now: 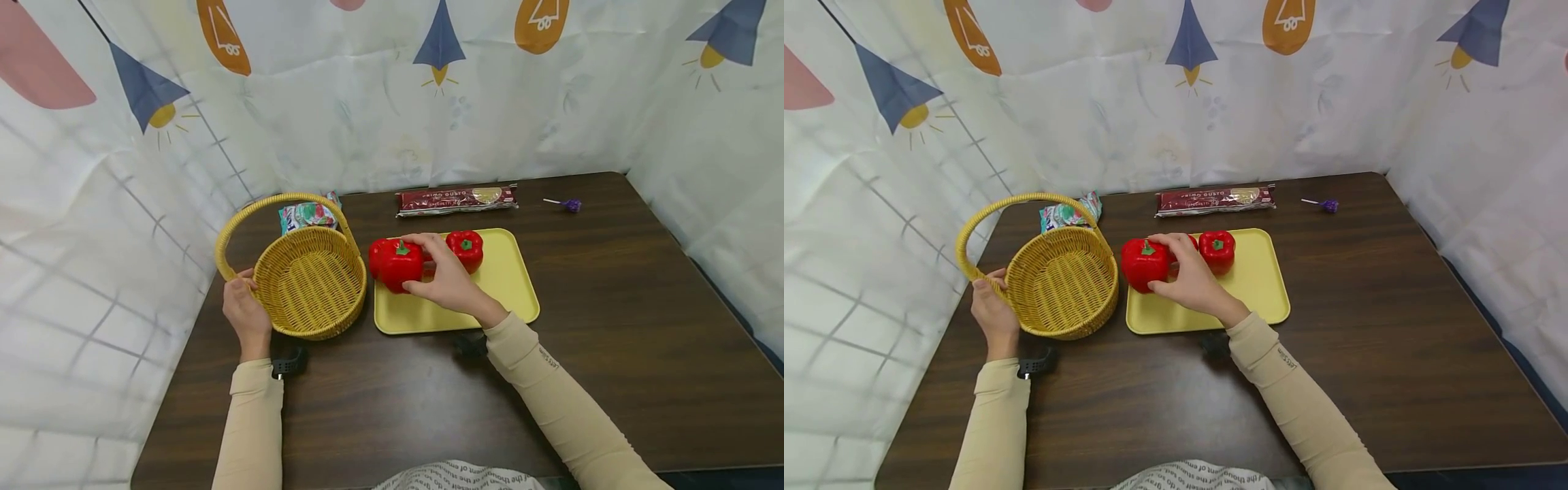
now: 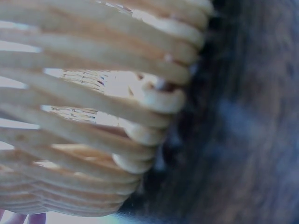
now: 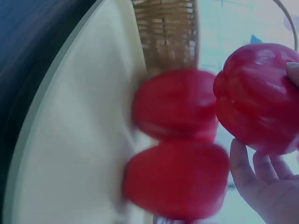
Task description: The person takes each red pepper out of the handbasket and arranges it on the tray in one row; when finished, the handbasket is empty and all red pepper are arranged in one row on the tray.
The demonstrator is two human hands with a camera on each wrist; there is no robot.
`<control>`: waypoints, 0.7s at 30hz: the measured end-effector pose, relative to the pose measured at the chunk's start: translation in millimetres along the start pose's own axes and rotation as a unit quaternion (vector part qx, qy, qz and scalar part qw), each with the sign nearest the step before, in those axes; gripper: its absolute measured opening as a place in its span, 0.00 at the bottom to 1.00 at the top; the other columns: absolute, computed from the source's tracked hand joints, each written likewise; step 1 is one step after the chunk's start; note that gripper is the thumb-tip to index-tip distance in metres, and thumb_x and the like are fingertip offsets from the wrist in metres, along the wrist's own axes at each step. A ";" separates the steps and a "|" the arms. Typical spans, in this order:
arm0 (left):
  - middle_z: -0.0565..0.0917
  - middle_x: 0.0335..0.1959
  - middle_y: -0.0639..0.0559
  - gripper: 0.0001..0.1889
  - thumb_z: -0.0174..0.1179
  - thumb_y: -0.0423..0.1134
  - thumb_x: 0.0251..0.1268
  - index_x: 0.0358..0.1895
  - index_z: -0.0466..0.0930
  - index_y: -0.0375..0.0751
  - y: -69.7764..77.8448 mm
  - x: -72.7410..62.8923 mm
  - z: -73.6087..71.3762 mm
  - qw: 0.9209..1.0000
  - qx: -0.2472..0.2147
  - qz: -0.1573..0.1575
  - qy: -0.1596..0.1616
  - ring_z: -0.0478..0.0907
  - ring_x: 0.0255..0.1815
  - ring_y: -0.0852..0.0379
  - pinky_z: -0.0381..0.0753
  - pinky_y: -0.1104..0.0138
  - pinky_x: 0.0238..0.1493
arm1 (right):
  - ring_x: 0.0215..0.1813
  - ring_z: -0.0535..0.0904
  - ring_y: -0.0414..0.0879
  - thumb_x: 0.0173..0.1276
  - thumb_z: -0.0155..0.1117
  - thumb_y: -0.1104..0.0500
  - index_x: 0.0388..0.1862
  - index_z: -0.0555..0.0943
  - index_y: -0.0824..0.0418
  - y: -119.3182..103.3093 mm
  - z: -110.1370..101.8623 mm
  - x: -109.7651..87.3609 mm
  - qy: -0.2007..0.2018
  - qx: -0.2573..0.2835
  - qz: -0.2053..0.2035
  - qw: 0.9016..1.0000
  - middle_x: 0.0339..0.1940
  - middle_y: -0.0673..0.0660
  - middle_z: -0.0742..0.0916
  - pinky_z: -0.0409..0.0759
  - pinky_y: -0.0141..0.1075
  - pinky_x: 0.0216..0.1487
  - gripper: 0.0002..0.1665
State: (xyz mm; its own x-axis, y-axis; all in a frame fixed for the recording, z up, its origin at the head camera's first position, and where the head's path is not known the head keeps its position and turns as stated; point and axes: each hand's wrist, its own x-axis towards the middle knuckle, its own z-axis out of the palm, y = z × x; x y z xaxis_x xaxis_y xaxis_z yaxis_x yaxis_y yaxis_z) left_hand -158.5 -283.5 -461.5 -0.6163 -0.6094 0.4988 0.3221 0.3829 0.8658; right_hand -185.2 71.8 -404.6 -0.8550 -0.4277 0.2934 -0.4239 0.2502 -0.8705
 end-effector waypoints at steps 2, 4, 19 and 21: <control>0.80 0.49 0.31 0.45 0.42 0.74 0.65 0.33 0.67 0.23 -0.3 -0.2 -0.4 1.000 -0.001 0.001 -0.002 0.72 0.45 0.39 0.66 0.69 0.42 | 0.61 0.71 0.49 0.55 0.75 0.64 0.68 0.69 0.51 3.8 -7.4 -4.4 0.004 0.002 0.006 1.000 0.64 0.53 0.71 0.77 0.47 0.57 0.42; 0.80 0.50 0.30 0.45 0.42 0.73 0.65 0.35 0.67 0.21 0.9 -0.6 -0.4 1.000 -0.002 -0.001 -0.004 0.72 0.45 0.42 0.66 0.69 0.42 | 0.62 0.70 0.50 0.56 0.74 0.65 0.69 0.68 0.51 5.9 -15.5 -7.8 0.007 0.005 0.009 1.000 0.65 0.54 0.71 0.77 0.47 0.56 0.42; 0.79 0.50 0.28 0.48 0.41 0.76 0.62 0.35 0.67 0.21 7.5 -1.6 -0.7 1.000 0.001 -0.004 -0.008 0.70 0.47 0.38 0.65 0.70 0.43 | 0.65 0.68 0.55 0.53 0.71 0.73 0.74 0.63 0.58 6.9 -75.9 -17.2 0.037 -0.008 -0.002 0.999 0.67 0.58 0.68 0.74 0.55 0.59 0.49; 0.80 0.50 0.30 0.48 0.41 0.77 0.61 0.35 0.67 0.22 3.7 -0.4 -1.2 1.000 0.002 -0.002 -0.008 0.71 0.47 0.38 0.66 0.70 0.46 | 0.65 0.67 0.54 0.53 0.71 0.73 0.74 0.62 0.58 7.7 -82.9 -19.1 0.046 -0.013 -0.001 0.999 0.67 0.58 0.67 0.73 0.56 0.60 0.50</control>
State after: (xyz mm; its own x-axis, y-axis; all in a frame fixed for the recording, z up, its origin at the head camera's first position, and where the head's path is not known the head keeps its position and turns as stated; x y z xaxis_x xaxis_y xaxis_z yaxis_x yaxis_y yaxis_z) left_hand -156.1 -282.7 -458.5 -0.6292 -0.5995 0.4947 0.3165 0.3837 0.8675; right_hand -196.9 153.8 -384.2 -0.8778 -0.3468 0.3305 -0.4317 0.2735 -0.8596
